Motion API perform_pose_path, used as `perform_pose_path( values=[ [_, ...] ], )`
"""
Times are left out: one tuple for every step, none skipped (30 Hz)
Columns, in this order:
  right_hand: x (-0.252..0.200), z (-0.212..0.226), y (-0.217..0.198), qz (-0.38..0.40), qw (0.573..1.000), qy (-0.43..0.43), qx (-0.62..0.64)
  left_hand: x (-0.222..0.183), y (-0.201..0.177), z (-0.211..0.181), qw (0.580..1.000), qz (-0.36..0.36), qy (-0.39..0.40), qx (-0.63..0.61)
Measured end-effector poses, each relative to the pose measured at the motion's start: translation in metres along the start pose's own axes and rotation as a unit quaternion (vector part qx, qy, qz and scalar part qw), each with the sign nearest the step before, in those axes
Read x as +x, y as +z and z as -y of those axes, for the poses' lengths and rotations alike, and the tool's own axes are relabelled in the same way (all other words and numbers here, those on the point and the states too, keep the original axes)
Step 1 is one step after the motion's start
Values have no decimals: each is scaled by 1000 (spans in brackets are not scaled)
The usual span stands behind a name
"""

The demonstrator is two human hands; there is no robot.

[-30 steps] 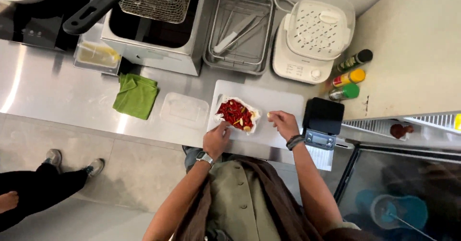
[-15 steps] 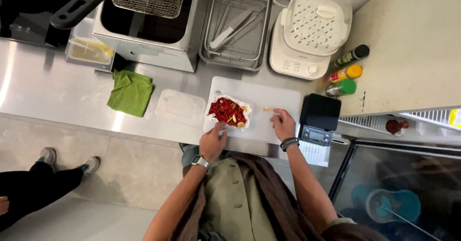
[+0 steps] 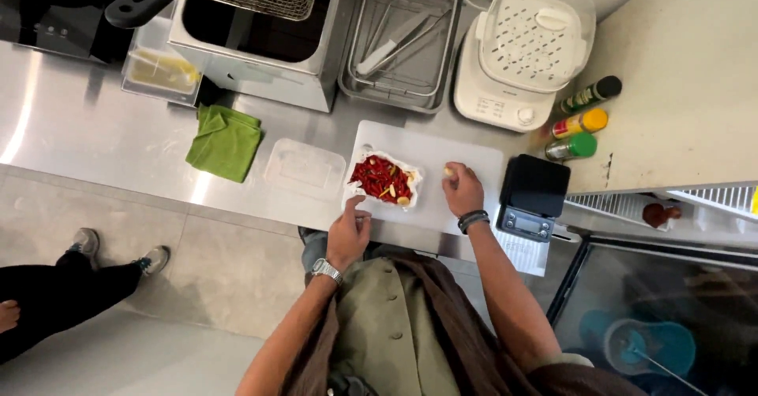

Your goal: The person retrieves a cutting board and chilies from a refrigerator and slices them on a counter.

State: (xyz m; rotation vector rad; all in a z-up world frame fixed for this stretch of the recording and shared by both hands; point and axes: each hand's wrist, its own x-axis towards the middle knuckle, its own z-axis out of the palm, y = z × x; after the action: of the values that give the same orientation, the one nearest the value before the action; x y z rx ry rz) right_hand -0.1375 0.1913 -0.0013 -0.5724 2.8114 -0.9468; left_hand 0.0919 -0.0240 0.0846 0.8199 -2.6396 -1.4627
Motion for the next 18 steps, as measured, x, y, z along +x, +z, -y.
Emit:
perform_pose_path(
  values=[
    [0, -3, 2, -2, 1000, -6, -8, -3, 0, 2, 1000, -6, -6, -4],
    [1, -2, -1, -1, 1000, -7, -9, -3, 1, 3, 1000, -7, -7, -5],
    [1, 1, -3, 21, 1000, 5, 1, -4, 2, 5, 1000, -8, -3, -8],
    [2, 3, -4, 43, 999, 17, 10, -4, 2, 7, 1000, -10, 1, -11],
    [-1, 10, -5, 45, 999, 14, 11, -5, 0, 6, 1000, -13, -2, -10],
    [-4, 16, -6, 64, 997, 25, 22, -5, -1, 5, 1000, -13, 0, -11],
    [-8, 21, -8, 82, 995, 38, 31, -6, -1, 4, 1000, -12, 2, -13],
    [-13, 25, -7, 84, 995, 36, 31, -5, 3, 12, 1000, -14, 0, -13],
    [-17, 29, -7, 89, 995, 36, 22, -3, 7, 21, 1000, 1, 12, 2],
    [-22, 33, -7, 94, 995, 36, 12, -1, 11, 29, 999, 17, 24, 17],
    [-25, 35, -7, 95, 995, 35, 12, -4, 14, 32, 999, 17, 23, 16],
    [-29, 37, -6, 102, 994, 29, 1, -6, 17, 35, 998, 34, 24, 40],
    [-31, 39, -6, 106, 994, 22, -10, -7, 20, 38, 996, 51, 27, 65],
    [-32, 40, -8, 106, 994, 22, -10, -9, 23, 40, 996, 50, 27, 65],
    [-32, 41, -9, 117, 993, 21, -13, -10, 25, 42, 995, 58, 9, 82],
    [-32, 41, -10, 128, 991, 19, -16, -11, 27, 44, 993, 65, -9, 99],
    [-34, 41, -12, 129, 991, 21, -16, -14, 25, 41, 993, 67, -9, 99],
    [-36, 41, -14, 130, 991, 24, -15, -16, 22, 39, 989, 65, -19, 130]
  ],
)
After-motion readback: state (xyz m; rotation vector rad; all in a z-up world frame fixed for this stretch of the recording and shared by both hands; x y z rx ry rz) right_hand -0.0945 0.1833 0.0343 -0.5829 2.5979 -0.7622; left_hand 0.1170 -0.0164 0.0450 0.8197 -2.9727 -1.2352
